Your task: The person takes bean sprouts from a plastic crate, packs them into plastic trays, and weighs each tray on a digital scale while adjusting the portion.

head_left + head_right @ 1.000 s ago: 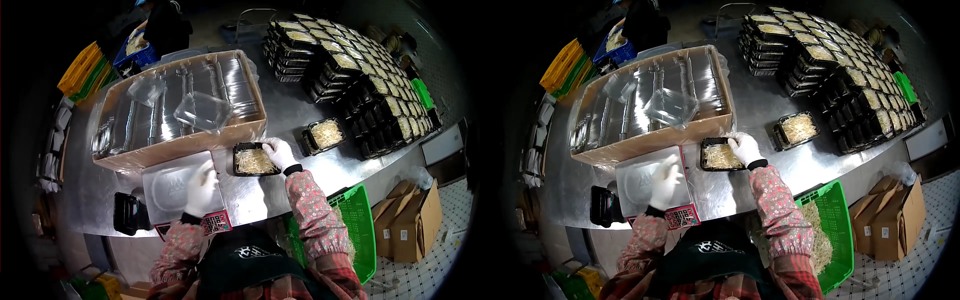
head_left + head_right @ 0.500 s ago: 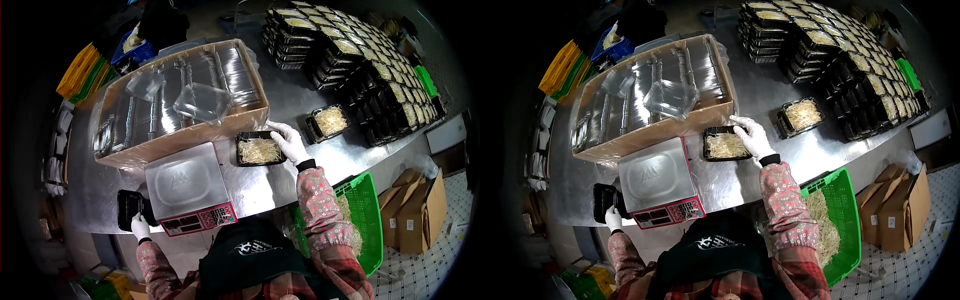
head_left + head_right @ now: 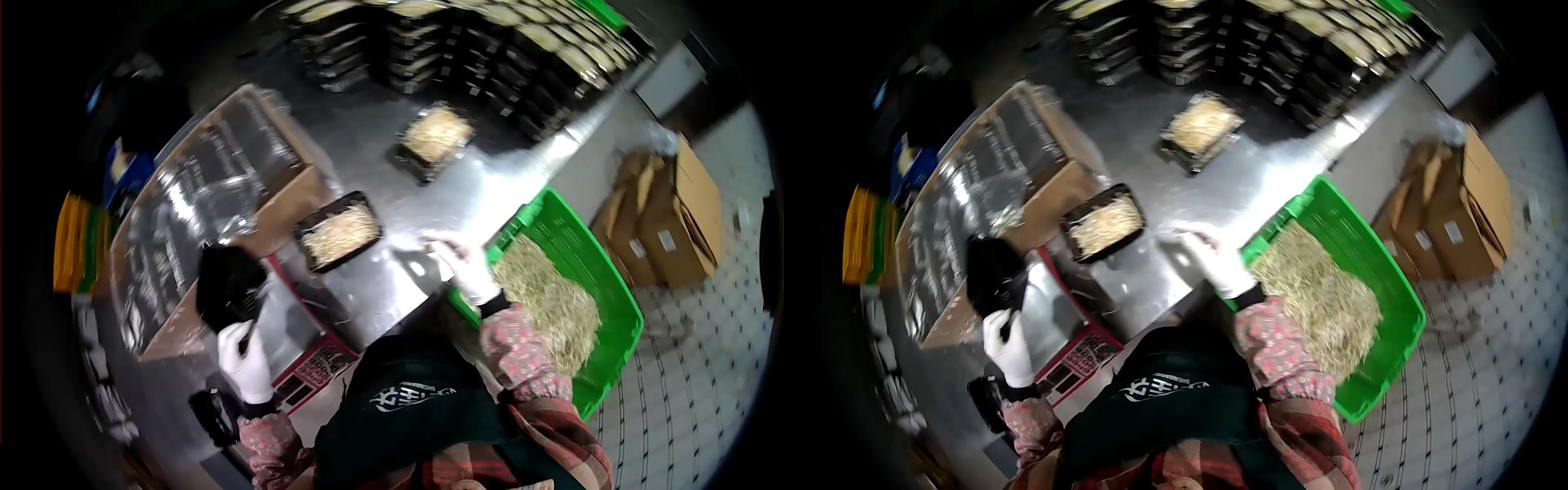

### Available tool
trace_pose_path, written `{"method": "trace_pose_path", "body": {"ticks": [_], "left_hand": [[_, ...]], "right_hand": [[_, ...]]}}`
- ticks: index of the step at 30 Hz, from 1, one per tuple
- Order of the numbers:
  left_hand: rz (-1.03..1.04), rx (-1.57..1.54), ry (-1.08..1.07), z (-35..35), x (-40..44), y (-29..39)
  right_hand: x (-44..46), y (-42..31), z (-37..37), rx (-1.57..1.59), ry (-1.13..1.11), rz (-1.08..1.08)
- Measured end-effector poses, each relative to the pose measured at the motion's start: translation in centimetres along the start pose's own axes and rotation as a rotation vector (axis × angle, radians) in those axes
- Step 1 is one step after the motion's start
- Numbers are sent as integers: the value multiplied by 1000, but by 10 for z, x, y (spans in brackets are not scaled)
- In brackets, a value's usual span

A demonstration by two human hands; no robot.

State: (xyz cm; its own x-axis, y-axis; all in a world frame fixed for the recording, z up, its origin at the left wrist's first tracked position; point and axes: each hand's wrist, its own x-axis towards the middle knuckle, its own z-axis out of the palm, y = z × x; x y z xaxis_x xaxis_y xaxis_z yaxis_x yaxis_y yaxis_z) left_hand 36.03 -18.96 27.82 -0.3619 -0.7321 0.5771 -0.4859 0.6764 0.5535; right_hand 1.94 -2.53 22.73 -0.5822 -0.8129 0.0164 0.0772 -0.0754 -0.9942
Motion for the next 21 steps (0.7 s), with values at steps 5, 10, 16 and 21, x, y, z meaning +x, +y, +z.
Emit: {"method": "trace_pose_path", "body": {"ticks": [5, 10, 16, 21], "left_hand": [[163, -113, -445, 166, 42, 18], [292, 174, -570, 199, 59, 49], [284, -495, -967, 254, -8, 224], [875, -421, -1880, 373, -158, 285]], "right_hand": [[-70, 19, 12, -245, -136, -276], [-165, 21, -64, -149, -119, -35], [-293, 34, -252, -201, 958, 214], [-353, 81, -338, -1102, 505, 842]]}}
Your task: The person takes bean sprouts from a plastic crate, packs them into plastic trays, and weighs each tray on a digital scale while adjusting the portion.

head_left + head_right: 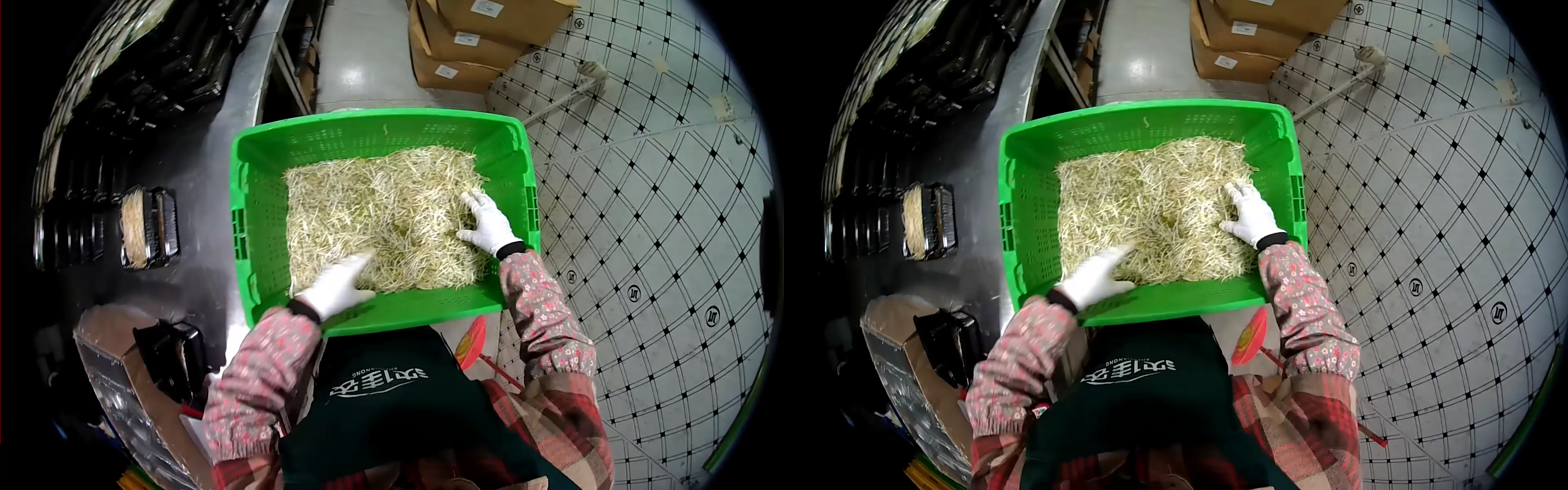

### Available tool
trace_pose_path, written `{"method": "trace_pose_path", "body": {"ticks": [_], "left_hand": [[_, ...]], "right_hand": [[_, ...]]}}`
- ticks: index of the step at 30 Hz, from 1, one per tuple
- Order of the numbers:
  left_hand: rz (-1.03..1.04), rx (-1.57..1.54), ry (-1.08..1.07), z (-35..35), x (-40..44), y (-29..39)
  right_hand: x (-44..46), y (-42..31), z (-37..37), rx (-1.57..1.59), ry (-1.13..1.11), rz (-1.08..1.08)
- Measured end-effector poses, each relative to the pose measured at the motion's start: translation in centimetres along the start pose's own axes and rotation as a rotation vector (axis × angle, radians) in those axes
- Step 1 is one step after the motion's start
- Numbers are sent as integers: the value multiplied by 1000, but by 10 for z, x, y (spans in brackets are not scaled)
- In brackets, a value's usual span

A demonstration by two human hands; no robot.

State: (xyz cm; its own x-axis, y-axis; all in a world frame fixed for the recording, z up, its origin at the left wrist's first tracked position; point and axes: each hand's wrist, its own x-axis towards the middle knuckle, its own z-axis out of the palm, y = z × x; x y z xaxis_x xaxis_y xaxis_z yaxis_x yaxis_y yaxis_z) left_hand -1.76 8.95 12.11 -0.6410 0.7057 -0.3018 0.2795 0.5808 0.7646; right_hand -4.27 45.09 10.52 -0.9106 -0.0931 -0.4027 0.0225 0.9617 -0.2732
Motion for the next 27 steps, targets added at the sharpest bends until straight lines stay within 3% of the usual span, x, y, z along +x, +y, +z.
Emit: {"method": "trace_pose_path", "body": {"ticks": [2, 4, 7, 9, 11, 13, 15, 16, 18, 21, 23, 24, 25, 27], "left_hand": [[17, 1, -201, 45, 57, -20], [70, 147, -192, 80, 98, -20], [-97, 96, -198, 114, 132, 7], [-121, 254, -195, 126, 137, 18], [-173, 59, -204, 142, 138, 3], [-114, 13, -155, 138, 120, -7], [-201, -100, -244, 119, 103, -5], [-123, -147, -153, 121, 94, -12], [-211, -195, -74, 128, 92, -18], [-312, -253, -49, 138, 107, 0], [-343, -251, -72, 132, 119, 15], [-427, -295, -125, 122, 124, 27], [-511, -343, -176, 118, 128, 34], [-519, -411, -139, 142, 132, 28]], "right_hand": [[23, 21, 17, 57, -13, 38], [39, 25, 23, 92, -52, 114], [45, 0, 31, 51, -55, 272], [34, -11, 47, -40, -112, 271], [8, -17, 68, -86, -31, 155], [-22, -25, 67, -72, -191, -3], [-44, -37, 42, 24, -391, -149], [-42, -32, 40, 26, -394, -147], [-28, -16, 32, 252, -253, -192], [15, 18, 45, 191, -7, 75], [29, 22, 58, 251, -65, 208], [25, 14, 59, 198, -232, 276], [16, 8, 64, 111, -256, 268], [4, 8, 65, 351, -317, 384]]}}
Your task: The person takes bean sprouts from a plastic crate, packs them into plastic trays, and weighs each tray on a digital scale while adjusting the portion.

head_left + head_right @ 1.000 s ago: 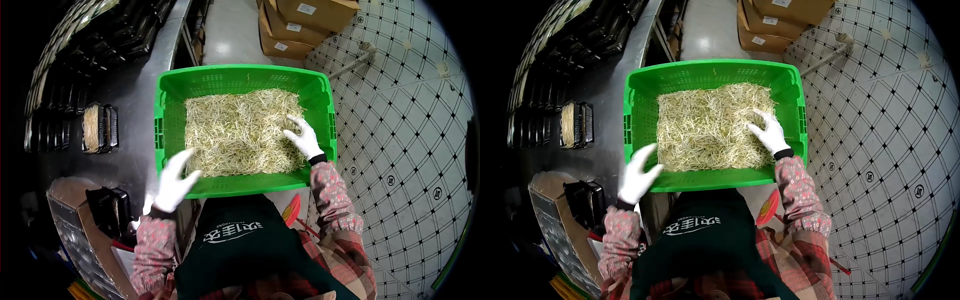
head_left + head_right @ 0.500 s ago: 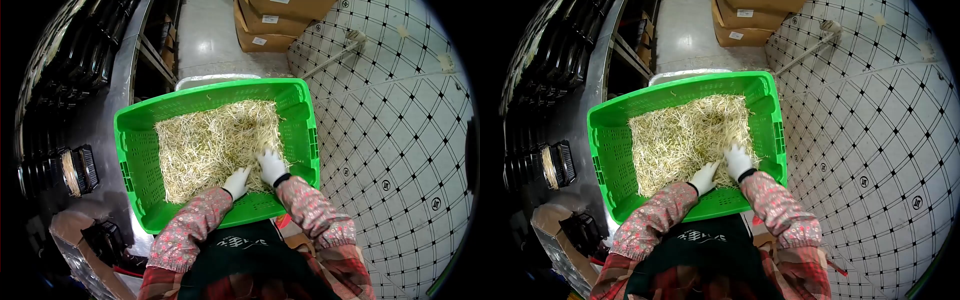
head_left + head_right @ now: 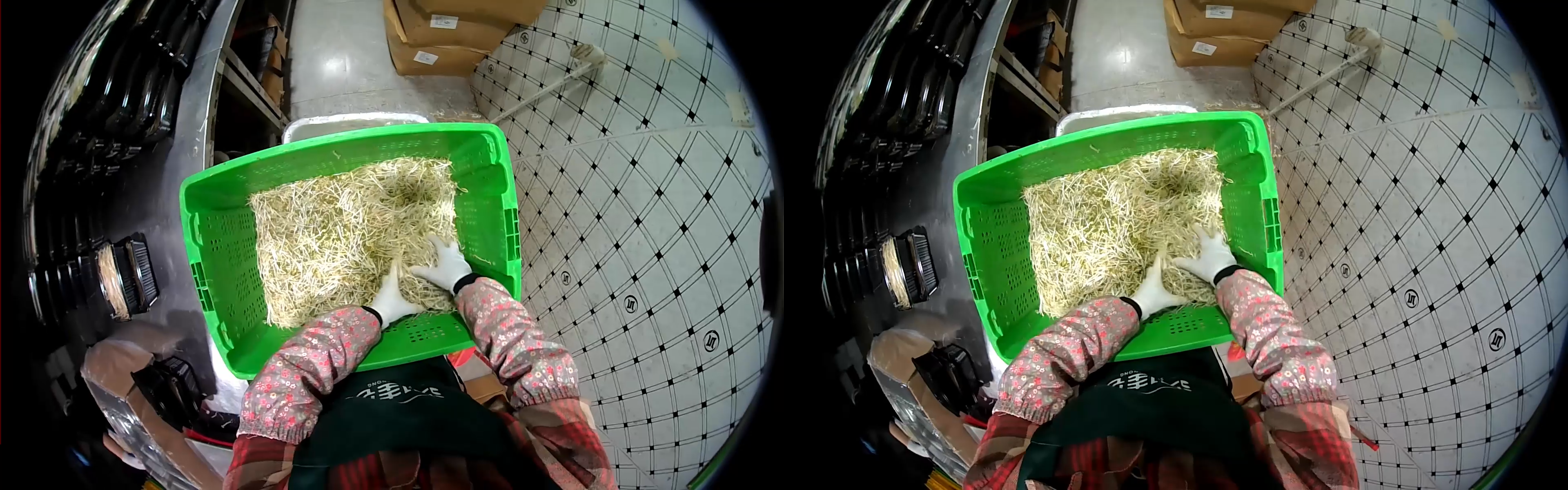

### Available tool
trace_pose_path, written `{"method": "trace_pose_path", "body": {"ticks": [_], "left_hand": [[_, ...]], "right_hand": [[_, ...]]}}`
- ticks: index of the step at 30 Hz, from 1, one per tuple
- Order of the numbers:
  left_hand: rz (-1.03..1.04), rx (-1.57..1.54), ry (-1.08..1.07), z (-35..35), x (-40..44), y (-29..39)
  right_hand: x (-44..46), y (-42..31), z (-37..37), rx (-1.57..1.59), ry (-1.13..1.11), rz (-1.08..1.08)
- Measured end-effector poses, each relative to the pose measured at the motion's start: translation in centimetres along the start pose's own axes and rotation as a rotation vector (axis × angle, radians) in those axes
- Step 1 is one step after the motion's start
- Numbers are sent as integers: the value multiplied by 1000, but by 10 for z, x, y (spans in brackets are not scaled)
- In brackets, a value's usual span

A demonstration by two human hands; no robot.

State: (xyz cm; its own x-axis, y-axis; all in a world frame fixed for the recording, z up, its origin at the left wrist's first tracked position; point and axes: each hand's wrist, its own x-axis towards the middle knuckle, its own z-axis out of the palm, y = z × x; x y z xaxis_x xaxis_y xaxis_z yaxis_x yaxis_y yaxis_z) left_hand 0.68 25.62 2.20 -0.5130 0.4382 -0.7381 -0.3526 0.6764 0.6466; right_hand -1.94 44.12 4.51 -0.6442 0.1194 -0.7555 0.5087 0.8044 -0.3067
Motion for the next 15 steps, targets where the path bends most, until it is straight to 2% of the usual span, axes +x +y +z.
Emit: {"method": "trace_pose_path", "body": {"ticks": [1, 2, 3, 4, 6, 7, 8, 10, 11, 12, 13, 14, 15], "left_hand": [[159, -170, 59, 24, 16, -22], [320, -337, 118, 36, 25, -34], [128, -545, -48, 21, 11, -10], [132, -552, -35, 19, 13, -11], [129, -684, -186, 12, 14, -20], [227, -871, -214, 7, 10, -26], [219, -864, -185, -13, -5, -26], [354, -673, -7, -67, -50, -8], [384, -595, 40, -91, -67, -12], [417, -519, 77, -115, -83, -20], [410, -527, 176, -133, -97, -24], [404, -538, 267, -146, -107, -27], [282, -789, 247, -155, -117, -32]], "right_hand": [[-1, 5, 5, -6, -2, -8], [5, 16, 14, 167, -72, 6], [9, 24, 23, 338, -140, 21], [5, 20, 25, 532, -179, 14], [-11, 5, 14, 658, -214, 68], [-16, -6, 5, 751, -282, 39], [-30, -23, -3, 846, -241, 55], [-62, -74, -32, 1058, -340, -49], [-63, -84, -26, 1258, -448, -242], [-63, -100, -19, 1335, -489, -344], [-63, -118, -12, 1410, -519, -446], [-50, -125, 8, 1394, -529, -416], [-31, -135, 32, 1380, -628, -444]]}}
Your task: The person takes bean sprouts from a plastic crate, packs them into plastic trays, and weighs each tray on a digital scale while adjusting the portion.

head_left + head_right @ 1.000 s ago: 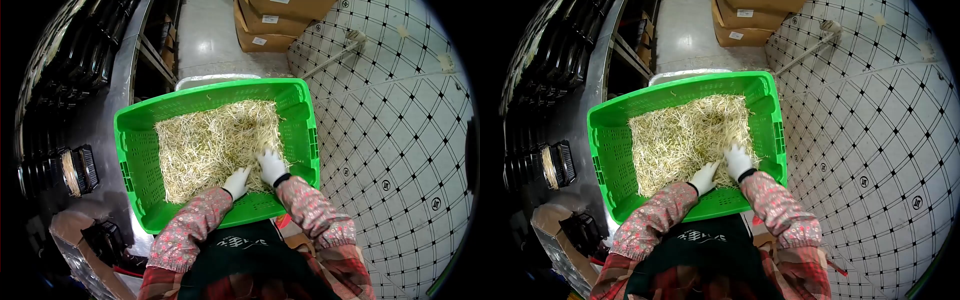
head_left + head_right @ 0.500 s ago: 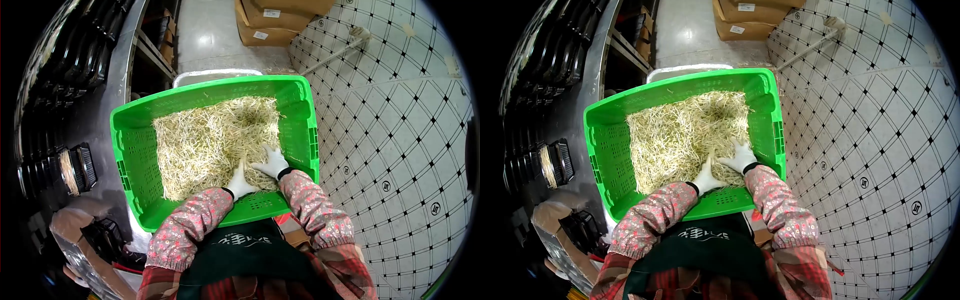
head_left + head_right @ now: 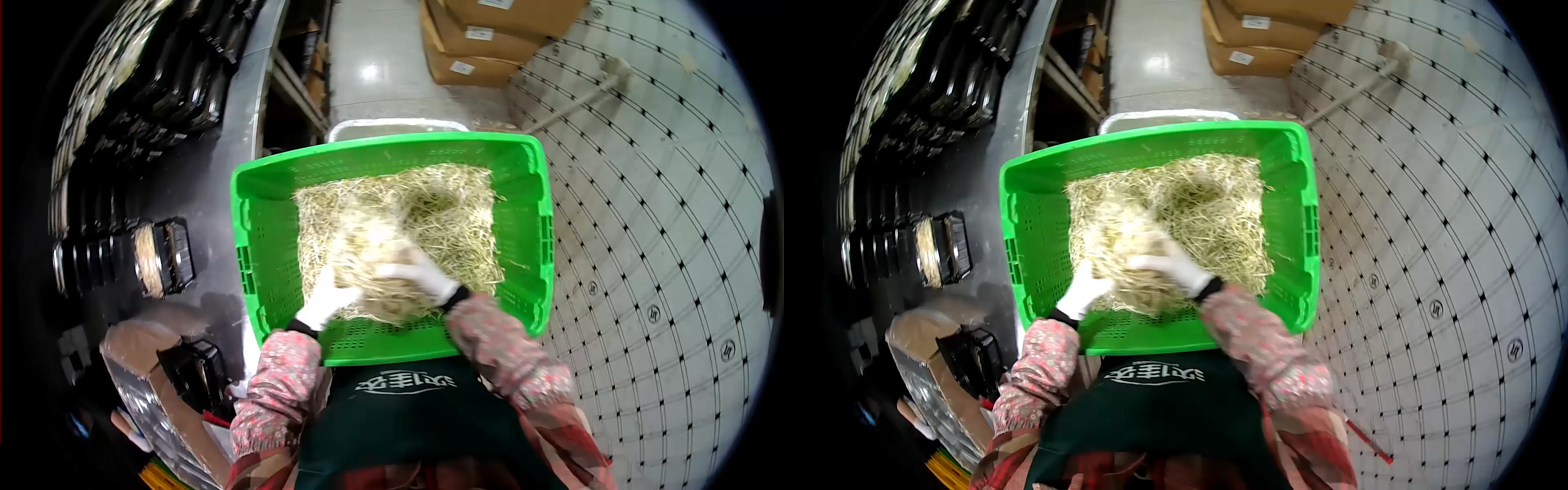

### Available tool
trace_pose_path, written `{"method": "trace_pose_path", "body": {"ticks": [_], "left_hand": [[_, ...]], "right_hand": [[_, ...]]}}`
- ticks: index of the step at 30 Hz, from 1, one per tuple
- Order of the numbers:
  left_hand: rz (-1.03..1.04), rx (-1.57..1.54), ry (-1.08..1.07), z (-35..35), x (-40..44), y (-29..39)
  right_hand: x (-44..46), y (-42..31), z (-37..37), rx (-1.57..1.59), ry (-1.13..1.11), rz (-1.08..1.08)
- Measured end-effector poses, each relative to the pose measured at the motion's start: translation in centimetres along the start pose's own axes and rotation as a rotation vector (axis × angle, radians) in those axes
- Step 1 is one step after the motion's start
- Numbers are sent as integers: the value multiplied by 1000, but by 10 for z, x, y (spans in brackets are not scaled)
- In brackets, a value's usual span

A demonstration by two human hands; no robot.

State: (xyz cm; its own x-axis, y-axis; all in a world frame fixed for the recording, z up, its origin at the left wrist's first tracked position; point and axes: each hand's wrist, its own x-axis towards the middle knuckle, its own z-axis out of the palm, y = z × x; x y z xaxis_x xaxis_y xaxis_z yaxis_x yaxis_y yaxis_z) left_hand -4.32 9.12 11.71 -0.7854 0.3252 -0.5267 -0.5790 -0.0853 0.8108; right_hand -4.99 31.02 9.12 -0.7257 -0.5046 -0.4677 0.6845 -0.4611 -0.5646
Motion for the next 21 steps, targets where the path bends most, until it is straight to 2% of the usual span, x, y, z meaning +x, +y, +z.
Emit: {"method": "trace_pose_path", "body": {"ticks": [1, 2, 3, 5, 6, 7, 9, 10, 11, 13, 14, 15, 17, 18, 19, 20, 21], "left_hand": [[-144, -218, 63, -11, -5, 4], [14, -123, 19, -21, -8, 4], [164, -35, -19, -32, -14, 3], [9, -71, 65, -53, -27, 14], [14, 216, 114, -76, -29, 1], [19, -16, 182, -54, -36, 21], [120, 192, 111, -46, -40, 44], [55, 339, 142, -64, -31, 33], [7, 310, 193, -79, -32, 22], [219, 292, 163, -55, -35, 53], [176, 232, 132, -67, -35, 48], [34, 137, 160, -69, -34, 51], [284, 366, 164, -65, -31, 58], [283, 288, 154, -60, -33, 66], [175, 173, 151, -56, -38, 76], [212, 271, 164, -56, -36, 73], [270, 376, 174, -58, -31, 75]], "right_hand": [[19, 21, 10, -228, 38, -148], [16, 24, 34, -352, 95, -254], [17, 22, 45, -308, 15, -291], [23, 16, 44, -522, -1, -365], [21, 13, 46, -519, 7, -372], [20, 6, 46, -518, -13, -346], [15, 3, 40, -509, -41, -289], [19, -3, 33, -601, -28, -364], [25, -10, 30, -692, -21, -452], [18, -35, 36, -656, -24, -445], [12, -45, 40, -652, -38, -460], [16, -46, 37, -660, -66, -425], [26, -47, 35, -544, -10, -503], [22, -64, 48, -502, -8, -433], [16, -75, 62, -448, -7, -343], [29, -67, 54, -585, -74, -496], [29, -67, 60, -585, -82, -506]]}}
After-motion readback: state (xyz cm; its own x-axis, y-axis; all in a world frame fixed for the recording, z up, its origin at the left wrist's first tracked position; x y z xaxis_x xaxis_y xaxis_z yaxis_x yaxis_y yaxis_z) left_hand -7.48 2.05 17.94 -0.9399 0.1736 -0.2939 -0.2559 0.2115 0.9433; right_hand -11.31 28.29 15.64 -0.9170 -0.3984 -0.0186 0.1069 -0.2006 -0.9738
